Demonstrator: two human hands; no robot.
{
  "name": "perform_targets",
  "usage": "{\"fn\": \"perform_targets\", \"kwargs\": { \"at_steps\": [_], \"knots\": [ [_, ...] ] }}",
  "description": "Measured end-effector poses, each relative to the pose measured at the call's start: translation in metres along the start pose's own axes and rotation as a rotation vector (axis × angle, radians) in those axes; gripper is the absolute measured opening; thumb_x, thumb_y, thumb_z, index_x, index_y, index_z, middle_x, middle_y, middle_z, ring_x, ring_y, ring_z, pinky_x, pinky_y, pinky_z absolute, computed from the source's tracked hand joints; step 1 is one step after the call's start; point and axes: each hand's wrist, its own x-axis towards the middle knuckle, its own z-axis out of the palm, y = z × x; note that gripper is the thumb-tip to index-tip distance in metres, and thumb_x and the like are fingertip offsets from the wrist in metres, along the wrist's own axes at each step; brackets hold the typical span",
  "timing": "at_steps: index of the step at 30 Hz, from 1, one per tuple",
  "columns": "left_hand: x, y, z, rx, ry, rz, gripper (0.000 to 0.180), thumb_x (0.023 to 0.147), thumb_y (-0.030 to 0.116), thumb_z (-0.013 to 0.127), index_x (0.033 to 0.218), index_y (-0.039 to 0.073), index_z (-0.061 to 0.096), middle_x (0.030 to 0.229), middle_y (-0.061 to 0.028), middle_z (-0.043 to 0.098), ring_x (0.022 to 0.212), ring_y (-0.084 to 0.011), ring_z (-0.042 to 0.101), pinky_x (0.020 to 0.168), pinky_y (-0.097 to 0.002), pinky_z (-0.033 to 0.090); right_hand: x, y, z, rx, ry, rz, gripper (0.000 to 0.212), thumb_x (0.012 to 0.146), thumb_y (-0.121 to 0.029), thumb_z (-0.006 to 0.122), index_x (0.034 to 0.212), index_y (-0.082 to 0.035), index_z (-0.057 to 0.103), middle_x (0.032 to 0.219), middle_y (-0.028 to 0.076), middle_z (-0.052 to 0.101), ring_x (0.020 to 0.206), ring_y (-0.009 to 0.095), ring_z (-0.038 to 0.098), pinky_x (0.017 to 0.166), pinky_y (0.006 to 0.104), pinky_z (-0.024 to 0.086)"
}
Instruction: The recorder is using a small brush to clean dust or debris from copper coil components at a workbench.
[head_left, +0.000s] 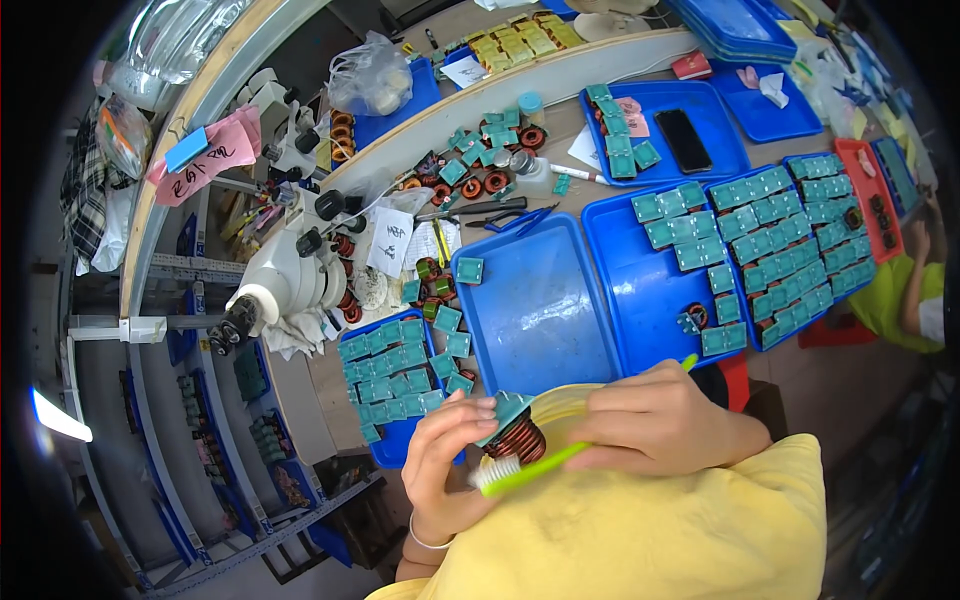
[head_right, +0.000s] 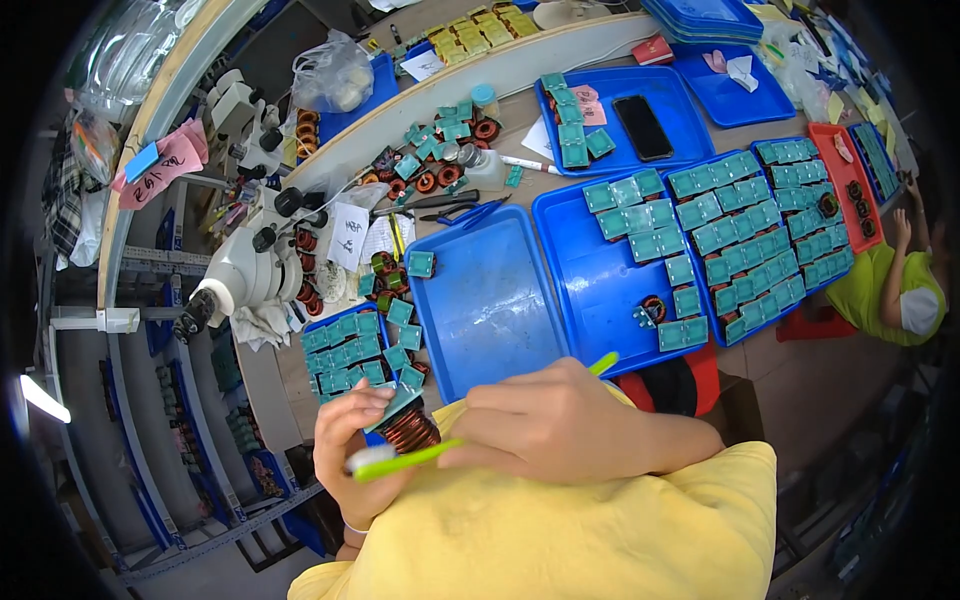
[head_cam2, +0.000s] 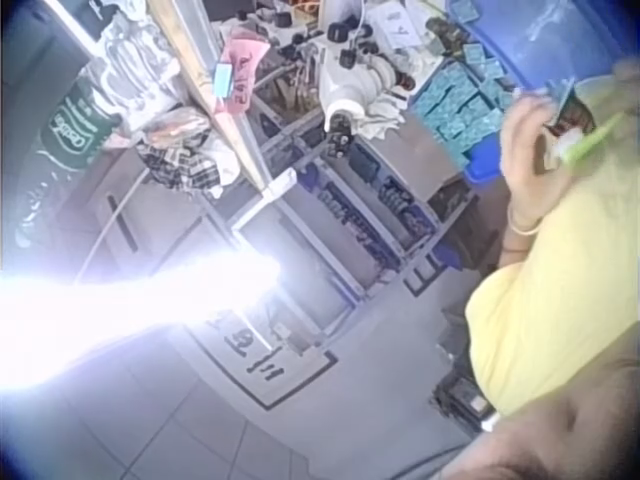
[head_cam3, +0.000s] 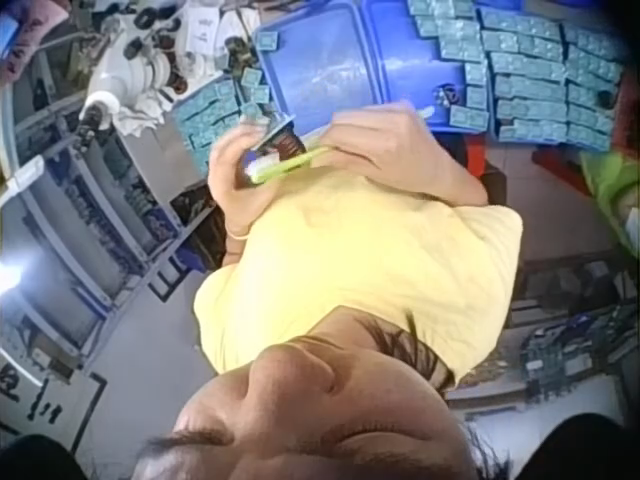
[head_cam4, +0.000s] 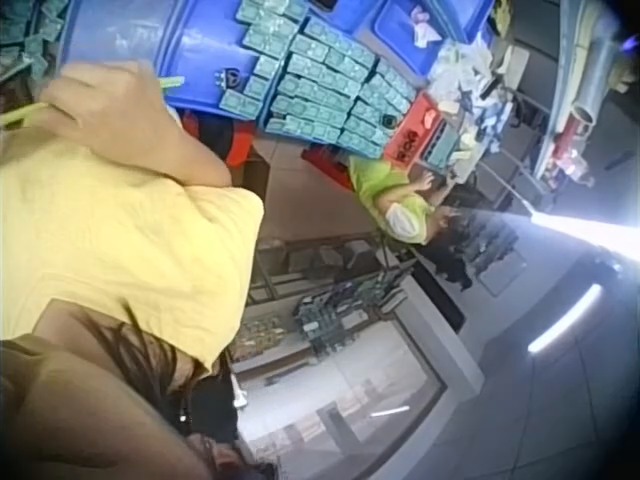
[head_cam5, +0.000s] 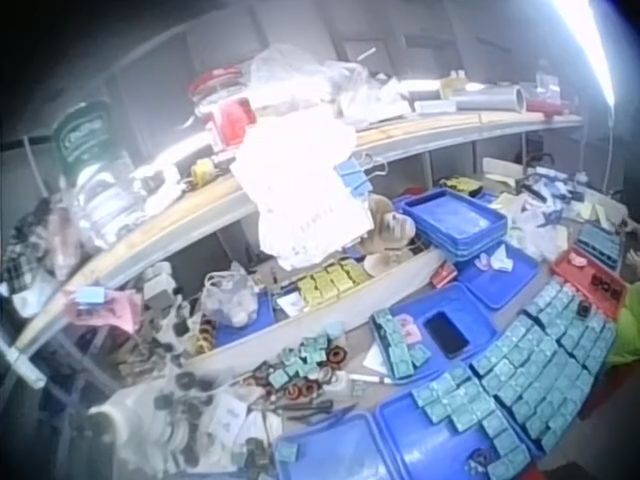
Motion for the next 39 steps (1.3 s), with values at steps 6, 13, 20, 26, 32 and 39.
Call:
{"fn": "perform_targets", "kwargs": {
  "at_steps": [6, 13, 20, 26, 32, 39],
  "knots": [
    [0.0, -0.017, 0.006, -0.444, 0.184, -0.114, 0.063, 0.051, 0.005, 0.083, 0.103, 0.002, 0.048, 0.104, -0.0123, 0.049, 0.098, -0.0243, 0.053, 0.092, -0.0419, 0.04, -0.004, 0.025, -0.004, 0.024, 0.093, 0.341, 0.017, 0.073, -0.016, 0.068, 0.074, -0.001, 0.062, 0.063, 0.01, 0.058, 0.053, 0.021, 0.057, 0.047, 0.0285, 0.042],
    [-0.001, -0.027, 0.009, -1.069, 0.287, -0.493, 0.078, 0.06, 0.03, 0.081, 0.118, -0.004, 0.04, 0.116, -0.0126, 0.047, 0.105, -0.026, 0.051, 0.088, -0.0378, 0.045, -0.008, 0.027, 0.025, 0.231, -0.488, 0.259, 0.018, 0.083, -0.02, 0.059, 0.081, -0.004, 0.064, 0.067, 0.009, 0.061, 0.055, 0.024, 0.057, 0.05, 0.0286, 0.042],
    [0.006, -0.023, 0.008, -0.131, 0.106, -0.079, 0.069, 0.055, 0.008, 0.08, 0.115, -0.004, 0.048, 0.103, -0.0101, 0.049, 0.094, -0.0225, 0.051, 0.083, -0.0324, 0.042, -0.009, 0.03, 0.02, 0.366, -0.222, 0.275, 0.016, 0.084, -0.018, 0.055, 0.082, -0.005, 0.065, 0.066, 0.008, 0.061, 0.056, 0.021, 0.058, 0.052, 0.0278, 0.044],
    [0.01, -0.019, 0.014, 0.255, 0.092, -0.037, 0.073, 0.053, 0.004, 0.079, 0.12, 0.0, 0.048, 0.093, -0.0123, 0.059, 0.084, -0.0253, 0.054, 0.076, -0.0341, 0.041, -0.014, 0.038, 0.019, 0.398, -0.439, 0.344, 0.015, 0.084, -0.017, 0.055, 0.085, -0.006, 0.066, 0.07, 0.01, 0.063, 0.061, 0.022, 0.061, 0.055, 0.03, 0.046],
    [0.013, -0.016, 0.015, 0.297, 0.062, 0.075, 0.069, 0.054, 0.007, 0.08, 0.116, 0.001, 0.05, 0.094, -0.0125, 0.059, 0.084, -0.0266, 0.053, 0.074, -0.0343, 0.042, -0.001, 0.04, 0.033, 0.661, 0.057, 0.663, 0.039, 0.074, -0.024, 0.07, 0.104, -0.002, 0.059, 0.087, 0.003, 0.059, 0.066, 0.006, 0.049, 0.059, 0.0218, 0.04],
    [0.003, -0.018, 0.009, 0.196, -0.085, -0.001, 0.075, 0.051, 0.016, 0.083, 0.117, 0.004, 0.051, 0.106, -0.0128, 0.051, 0.097, -0.0291, 0.048, 0.082, -0.0373, 0.041, 0.008, 0.047, 0.058, 0.748, -0.192, 0.712, 0.04, 0.071, -0.012, 0.072, 0.105, 0.002, 0.057, 0.089, 0.006, 0.061, 0.067, 0.005, 0.051, 0.059, 0.0212, 0.041]
  ]
}}
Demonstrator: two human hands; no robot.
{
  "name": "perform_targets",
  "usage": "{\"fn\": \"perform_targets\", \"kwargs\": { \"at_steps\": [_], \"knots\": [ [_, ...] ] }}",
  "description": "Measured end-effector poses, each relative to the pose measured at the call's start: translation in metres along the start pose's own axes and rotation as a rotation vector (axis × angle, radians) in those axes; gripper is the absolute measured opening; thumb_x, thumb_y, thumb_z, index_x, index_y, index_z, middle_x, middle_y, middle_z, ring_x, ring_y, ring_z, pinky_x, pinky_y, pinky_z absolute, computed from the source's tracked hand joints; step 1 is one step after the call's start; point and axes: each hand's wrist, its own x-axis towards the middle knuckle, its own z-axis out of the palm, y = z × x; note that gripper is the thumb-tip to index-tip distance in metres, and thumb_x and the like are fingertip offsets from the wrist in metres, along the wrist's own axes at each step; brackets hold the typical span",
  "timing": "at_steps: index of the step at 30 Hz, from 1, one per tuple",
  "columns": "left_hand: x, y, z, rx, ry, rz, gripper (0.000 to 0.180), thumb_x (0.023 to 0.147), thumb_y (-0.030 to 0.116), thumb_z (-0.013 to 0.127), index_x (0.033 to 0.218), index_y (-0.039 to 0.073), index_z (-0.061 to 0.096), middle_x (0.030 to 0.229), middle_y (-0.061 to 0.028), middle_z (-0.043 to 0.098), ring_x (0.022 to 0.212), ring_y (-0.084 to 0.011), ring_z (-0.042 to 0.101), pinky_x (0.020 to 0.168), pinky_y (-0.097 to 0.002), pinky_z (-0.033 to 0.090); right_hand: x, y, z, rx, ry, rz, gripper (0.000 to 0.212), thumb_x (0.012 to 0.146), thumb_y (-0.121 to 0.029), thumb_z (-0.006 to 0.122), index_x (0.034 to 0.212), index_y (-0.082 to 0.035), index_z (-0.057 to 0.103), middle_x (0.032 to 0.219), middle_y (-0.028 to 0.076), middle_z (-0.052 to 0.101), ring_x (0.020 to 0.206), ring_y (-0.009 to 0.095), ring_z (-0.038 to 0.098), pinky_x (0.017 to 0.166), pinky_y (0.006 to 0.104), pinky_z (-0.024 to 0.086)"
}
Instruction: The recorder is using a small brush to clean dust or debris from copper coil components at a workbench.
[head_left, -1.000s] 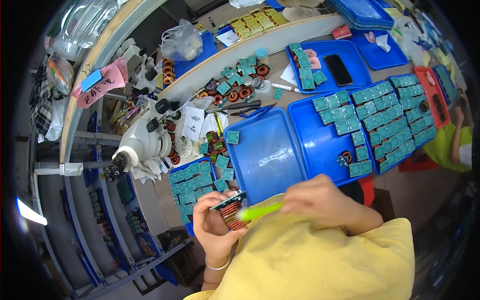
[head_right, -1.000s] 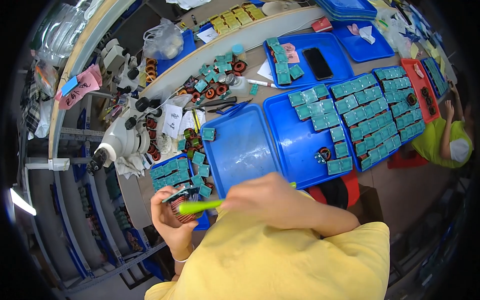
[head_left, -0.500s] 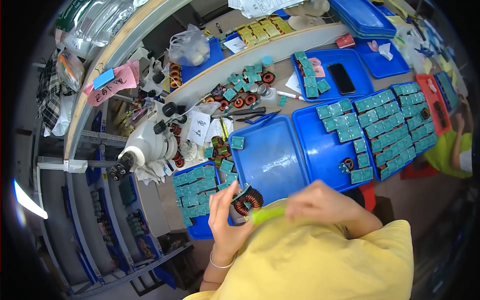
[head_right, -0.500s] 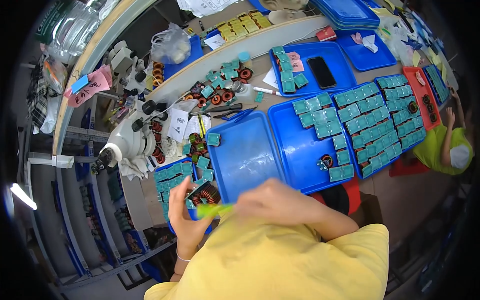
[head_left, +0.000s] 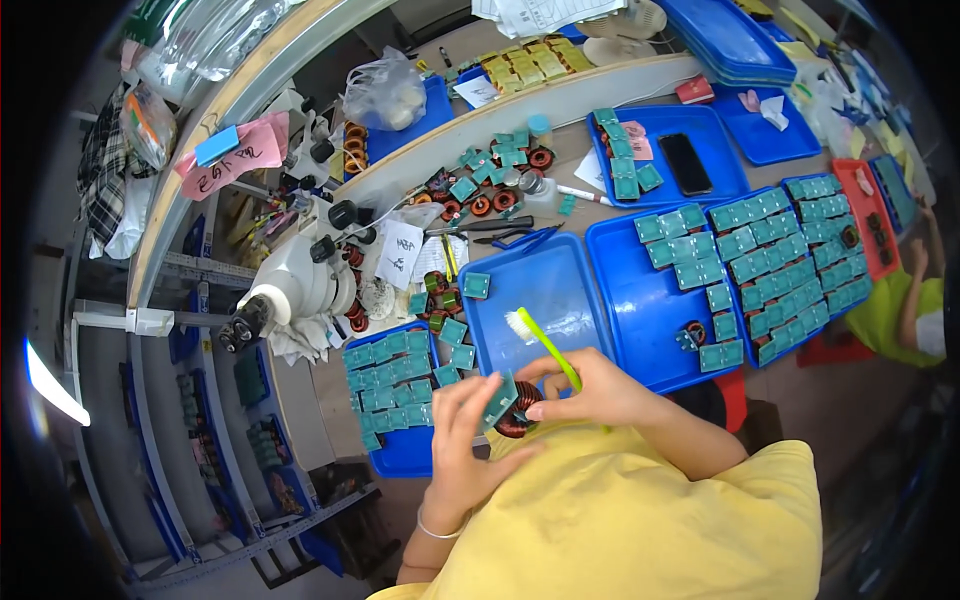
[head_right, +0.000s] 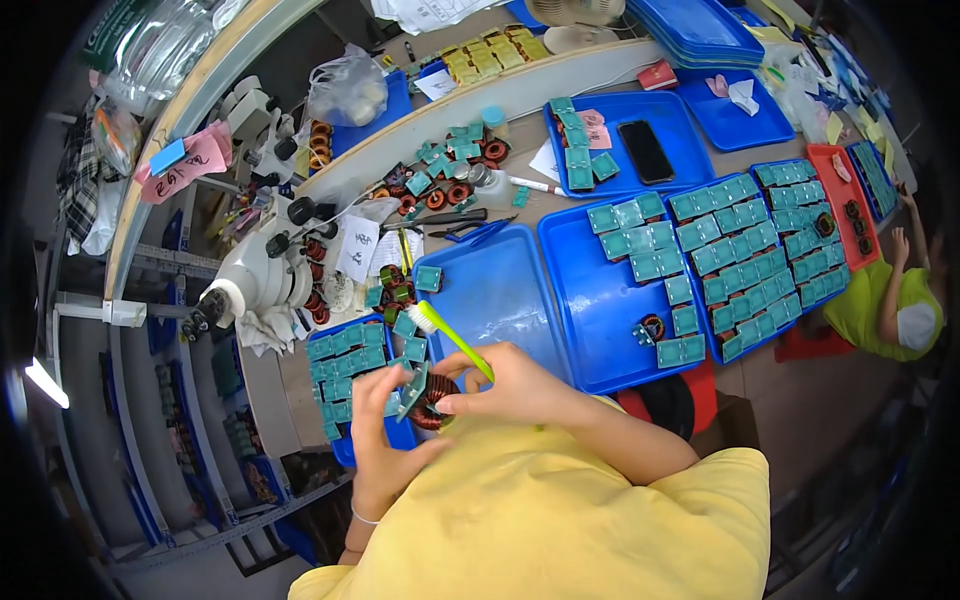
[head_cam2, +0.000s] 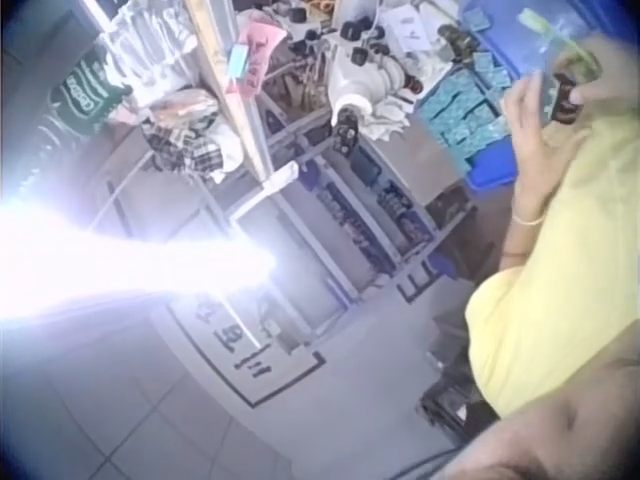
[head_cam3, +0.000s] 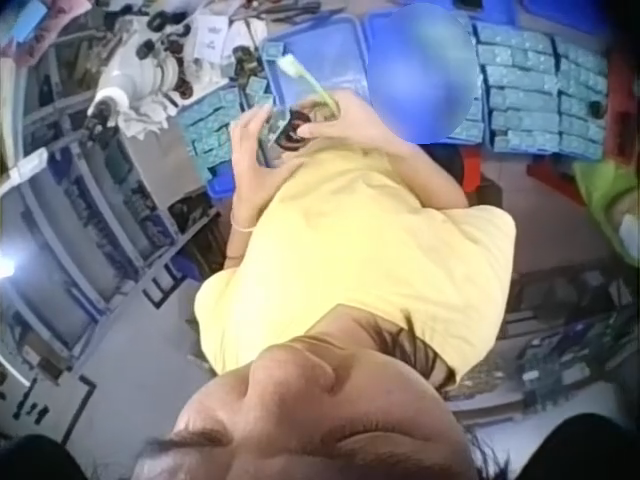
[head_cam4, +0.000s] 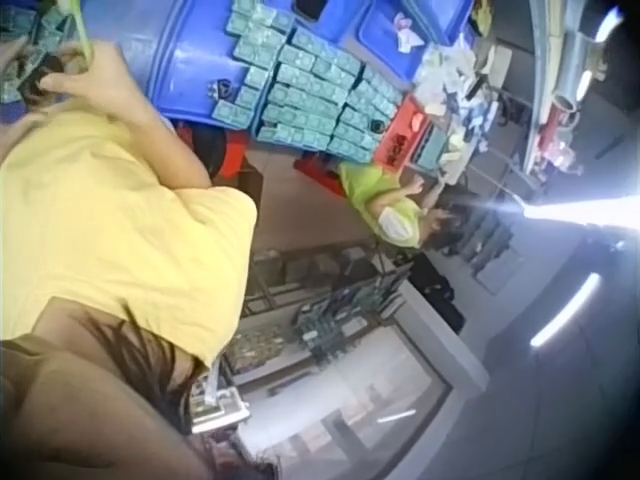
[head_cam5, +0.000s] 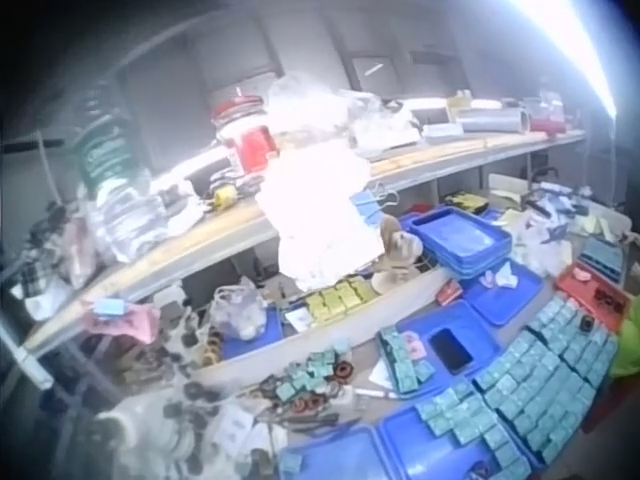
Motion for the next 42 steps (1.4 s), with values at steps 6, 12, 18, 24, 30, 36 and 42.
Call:
{"fn": "perform_targets", "kwargs": {
  "at_steps": [6, 12, 18, 24, 30, 36, 42],
  "knots": [
    [0.003, -0.031, -0.028, -0.191, -0.319, -0.007, 0.074, 0.052, 0.037, 0.079, 0.111, -0.001, 0.054, 0.115, -0.0128, 0.052, 0.111, -0.0304, 0.044, 0.096, -0.0418, 0.032, 0.007, 0.006, 0.005, 0.224, -0.208, 0.045, 0.037, 0.075, -0.01, 0.068, 0.106, 0.005, 0.056, 0.094, 0.009, 0.062, 0.078, 0.008, 0.057, 0.068, 0.0221, 0.045],
    [-0.036, -0.055, -0.031, -0.156, -0.159, -0.113, 0.052, 0.051, 0.018, 0.081, 0.097, 0.003, 0.06, 0.1, -0.0087, 0.058, 0.101, -0.0258, 0.051, 0.093, -0.0406, 0.035, 0.01, 0.012, 0.003, -0.12, 0.011, -0.079, 0.035, 0.075, -0.01, 0.066, 0.107, 0.0, 0.057, 0.094, 0.008, 0.062, 0.071, 0.01, 0.058, 0.068, 0.0234, 0.046],
    [-0.165, -0.169, -0.049, 0.485, 0.069, -0.52, 0.047, 0.053, 0.013, 0.079, 0.095, 0.004, 0.06, 0.096, -0.011, 0.059, 0.093, -0.0294, 0.052, 0.082, -0.0376, 0.041, -0.015, 0.043, -0.048, -0.034, 0.256, 0.07, 0.023, 0.081, -0.007, 0.054, 0.103, 0.0, 0.056, 0.086, 0.005, 0.063, 0.054, 0.005, 0.053, 0.038, 0.0155, 0.028],
    [-0.23, -0.241, -0.046, 0.796, 0.087, -0.597, 0.048, 0.053, 0.011, 0.078, 0.097, 0.01, 0.059, 0.102, -0.0107, 0.056, 0.094, -0.03, 0.05, 0.084, -0.0407, 0.038, -0.056, 0.072, -0.082, -0.145, 0.544, 0.167, 0.023, 0.082, -0.01, 0.055, 0.102, 0.0, 0.057, 0.082, 0.005, 0.062, 0.052, 0.006, 0.051, 0.039, 0.0167, 0.029],
    [-0.257, -0.283, -0.046, 0.857, 0.122, -0.594, 0.063, 0.049, -0.001, 0.072, 0.108, 0.013, 0.058, 0.113, -0.0133, 0.048, 0.103, -0.0318, 0.046, 0.09, -0.0405, 0.037, -0.082, 0.103, -0.124, -0.174, 0.758, 0.105, 0.022, 0.082, -0.012, 0.061, 0.1, 0.001, 0.058, 0.073, 0.001, 0.058, 0.056, 0.006, 0.05, 0.053, 0.0213, 0.042],
    [-0.253, -0.297, -0.032, 0.795, 0.203, -0.67, 0.072, 0.058, -0.001, 0.07, 0.123, 0.012, 0.042, 0.115, -0.0137, 0.045, 0.109, -0.0347, 0.04, 0.093, -0.0432, 0.031, -0.114, 0.144, -0.146, -0.863, 0.955, 0.174, 0.031, 0.071, -0.013, 0.067, 0.099, -0.002, 0.059, 0.091, 0.013, 0.057, 0.077, 0.029, 0.06, 0.065, 0.0365, 0.048],
    [-0.24, -0.287, -0.029, 0.873, 0.144, -0.807, 0.069, 0.062, -0.004, 0.064, 0.125, 0.01, 0.038, 0.121, -0.0134, 0.041, 0.114, -0.0339, 0.037, 0.096, -0.0438, 0.028, -0.08, 0.156, -0.123, -1.103, 0.801, 0.523, 0.048, 0.065, -0.021, 0.072, 0.106, -0.009, 0.052, 0.105, 0.013, 0.05, 0.081, 0.035, 0.059, 0.069, 0.0428, 0.049]
  ]
}}
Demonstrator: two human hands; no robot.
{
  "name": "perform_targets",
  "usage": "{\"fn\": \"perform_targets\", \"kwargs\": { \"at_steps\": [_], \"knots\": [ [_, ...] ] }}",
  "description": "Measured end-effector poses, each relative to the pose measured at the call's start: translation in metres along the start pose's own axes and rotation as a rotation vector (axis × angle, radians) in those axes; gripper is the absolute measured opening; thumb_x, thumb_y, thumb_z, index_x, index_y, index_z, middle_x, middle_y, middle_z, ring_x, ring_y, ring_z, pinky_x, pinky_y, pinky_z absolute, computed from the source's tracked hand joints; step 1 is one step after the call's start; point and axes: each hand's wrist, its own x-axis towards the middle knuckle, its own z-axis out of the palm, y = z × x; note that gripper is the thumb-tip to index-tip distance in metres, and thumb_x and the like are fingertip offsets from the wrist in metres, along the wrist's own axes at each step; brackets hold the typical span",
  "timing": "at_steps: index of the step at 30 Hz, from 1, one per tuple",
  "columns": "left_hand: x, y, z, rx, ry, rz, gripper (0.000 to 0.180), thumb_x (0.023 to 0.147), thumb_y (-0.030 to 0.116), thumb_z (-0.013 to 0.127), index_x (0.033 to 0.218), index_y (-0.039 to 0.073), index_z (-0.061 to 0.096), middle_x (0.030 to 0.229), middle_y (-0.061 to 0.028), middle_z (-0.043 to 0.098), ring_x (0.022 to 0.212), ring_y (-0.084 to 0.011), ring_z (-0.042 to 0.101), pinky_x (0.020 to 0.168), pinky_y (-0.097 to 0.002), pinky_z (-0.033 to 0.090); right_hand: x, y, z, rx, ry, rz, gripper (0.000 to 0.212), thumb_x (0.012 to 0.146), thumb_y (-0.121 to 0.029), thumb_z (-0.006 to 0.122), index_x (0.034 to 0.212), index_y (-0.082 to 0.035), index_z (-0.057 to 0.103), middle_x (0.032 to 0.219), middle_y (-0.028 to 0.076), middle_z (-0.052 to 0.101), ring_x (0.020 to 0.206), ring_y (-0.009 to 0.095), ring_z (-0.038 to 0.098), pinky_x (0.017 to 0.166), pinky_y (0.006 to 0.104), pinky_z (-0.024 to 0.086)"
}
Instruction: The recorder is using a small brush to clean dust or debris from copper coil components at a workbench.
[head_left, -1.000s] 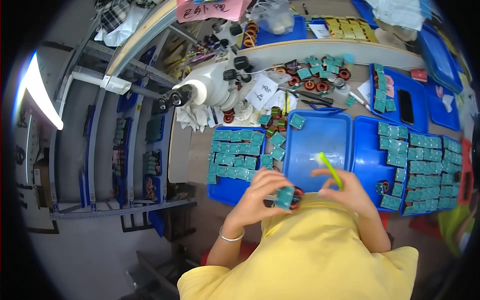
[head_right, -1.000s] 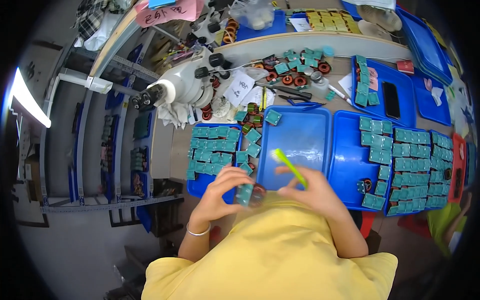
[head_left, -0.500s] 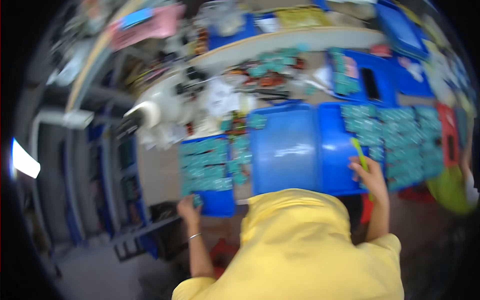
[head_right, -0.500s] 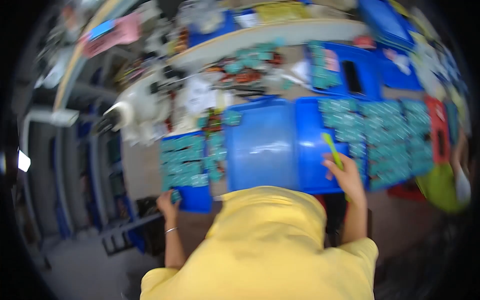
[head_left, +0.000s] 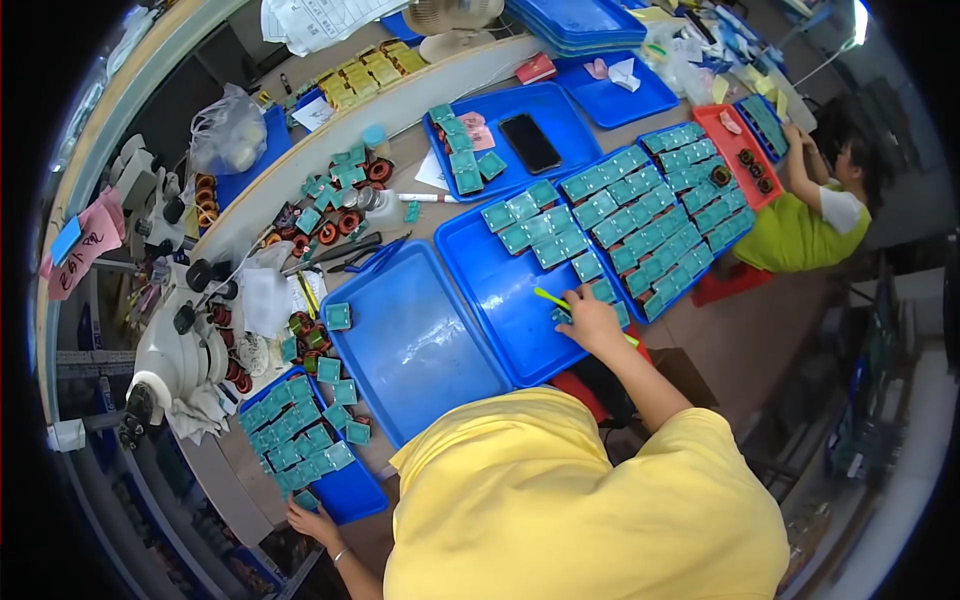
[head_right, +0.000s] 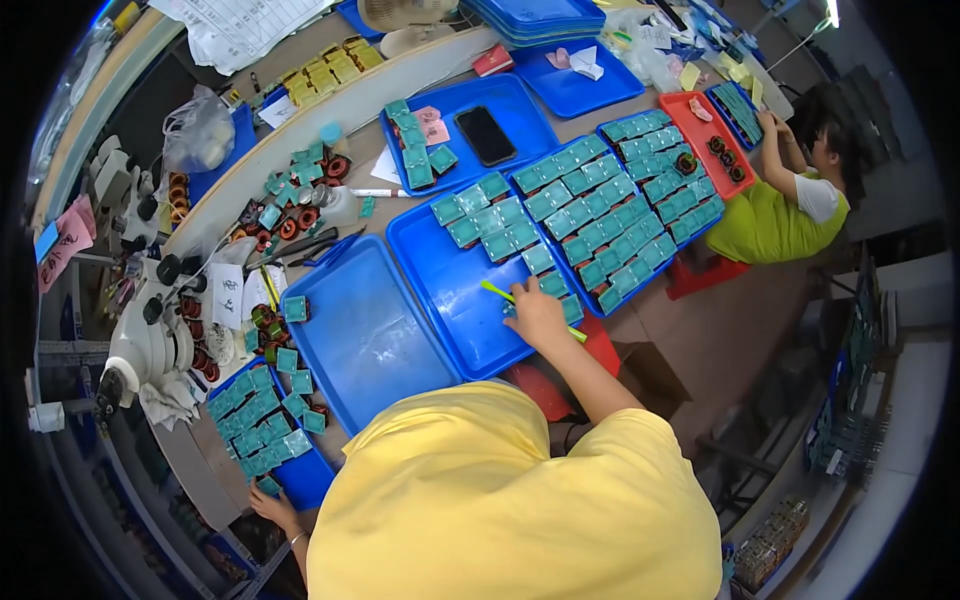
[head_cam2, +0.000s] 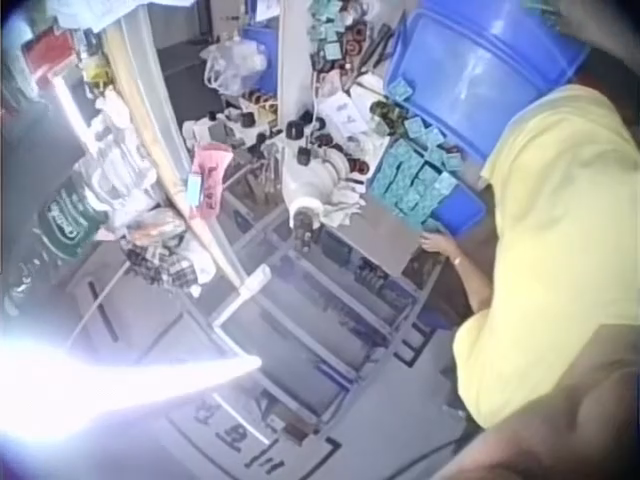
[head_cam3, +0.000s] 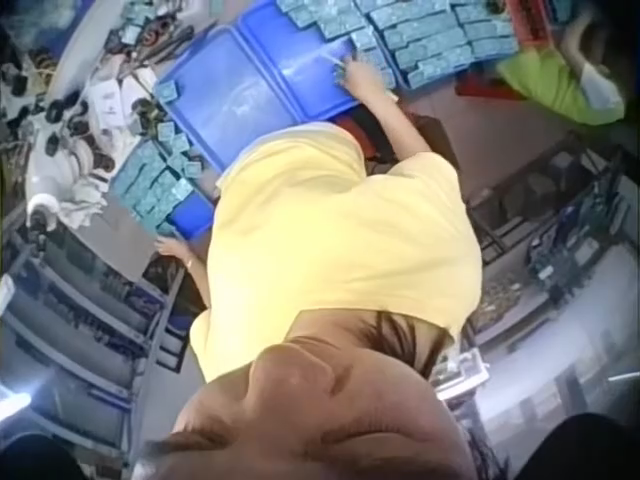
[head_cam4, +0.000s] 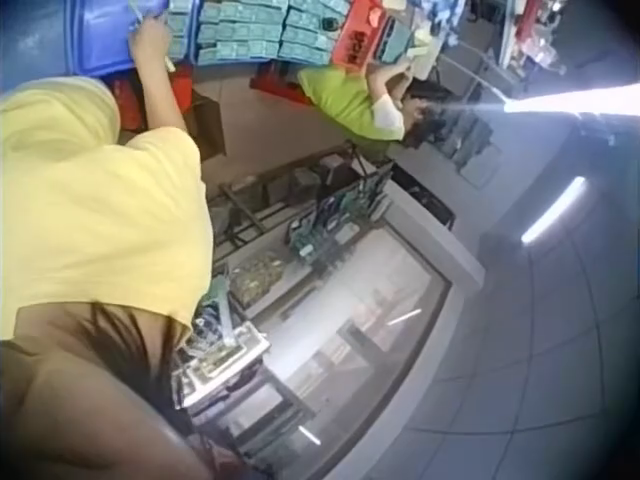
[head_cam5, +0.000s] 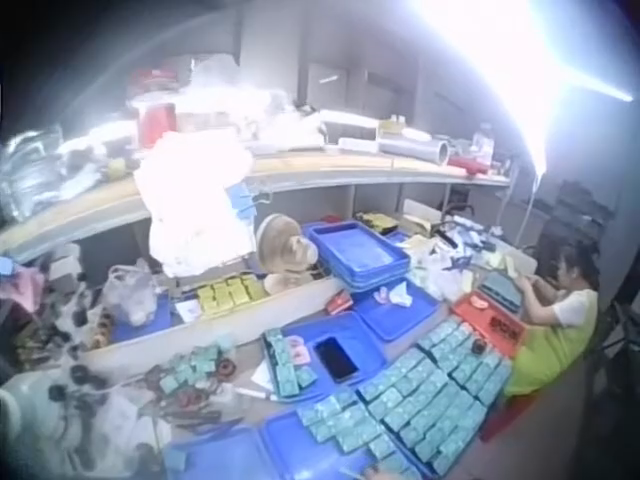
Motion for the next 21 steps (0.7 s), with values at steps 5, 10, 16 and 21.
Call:
{"fn": "perform_targets", "kwargs": {
  "at_steps": [5, 10, 16, 21],
  "knots": [
    [-0.002, -0.009, 0.001, -0.002, 0.124, 0.075, 0.067, 0.065, -0.005, 0.052, 0.128, 0.008, 0.036, 0.126, -0.018, 0.037, 0.118, -0.0357, 0.034, 0.099, -0.0428, 0.026, 0.015, 0.009, 0.028, -0.139, -0.02, 0.03, 0.044, 0.066, -0.02, 0.07, 0.104, -0.009, 0.052, 0.098, 0.017, 0.052, 0.076, 0.036, 0.059, 0.065, 0.0433, 0.049],
    [0.005, 0.053, -0.035, -0.331, 0.475, 0.216, 0.056, 0.067, -0.001, 0.045, 0.123, -0.003, 0.039, 0.121, -0.0205, 0.041, 0.114, -0.0354, 0.038, 0.099, -0.0423, 0.027, 0.015, -0.005, 0.007, 0.198, -0.071, -0.2, 0.036, 0.07, -0.017, 0.068, 0.103, -0.006, 0.056, 0.083, 0.013, 0.056, 0.07, 0.027, 0.06, 0.058, 0.0366, 0.048],
    [0.006, 0.25, -0.148, -0.836, -0.12, 0.74, 0.055, 0.066, 0.012, 0.07, 0.114, 0.002, 0.047, 0.118, -0.0136, 0.046, 0.112, -0.0297, 0.043, 0.094, -0.0373, 0.033, -0.011, -0.094, -0.05, 1.245, -0.765, -0.018, 0.04, 0.077, -0.026, 0.067, 0.11, -0.005, 0.055, 0.081, 0.002, 0.057, 0.062, 0.007, 0.054, 0.047, 0.0189, 0.033],
    [-0.001, 0.323, -0.186, -0.924, -0.461, 0.971, 0.06, 0.063, 0.009, 0.075, 0.115, 0.003, 0.046, 0.12, -0.0134, 0.045, 0.11, -0.0292, 0.046, 0.089, -0.0362, 0.04, -0.029, -0.135, -0.058, 1.211, -0.737, -0.272, 0.033, 0.084, -0.024, 0.059, 0.108, -0.002, 0.054, 0.082, 0.002, 0.058, 0.064, 0.007, 0.054, 0.048, 0.0199, 0.035]
  ]
}}
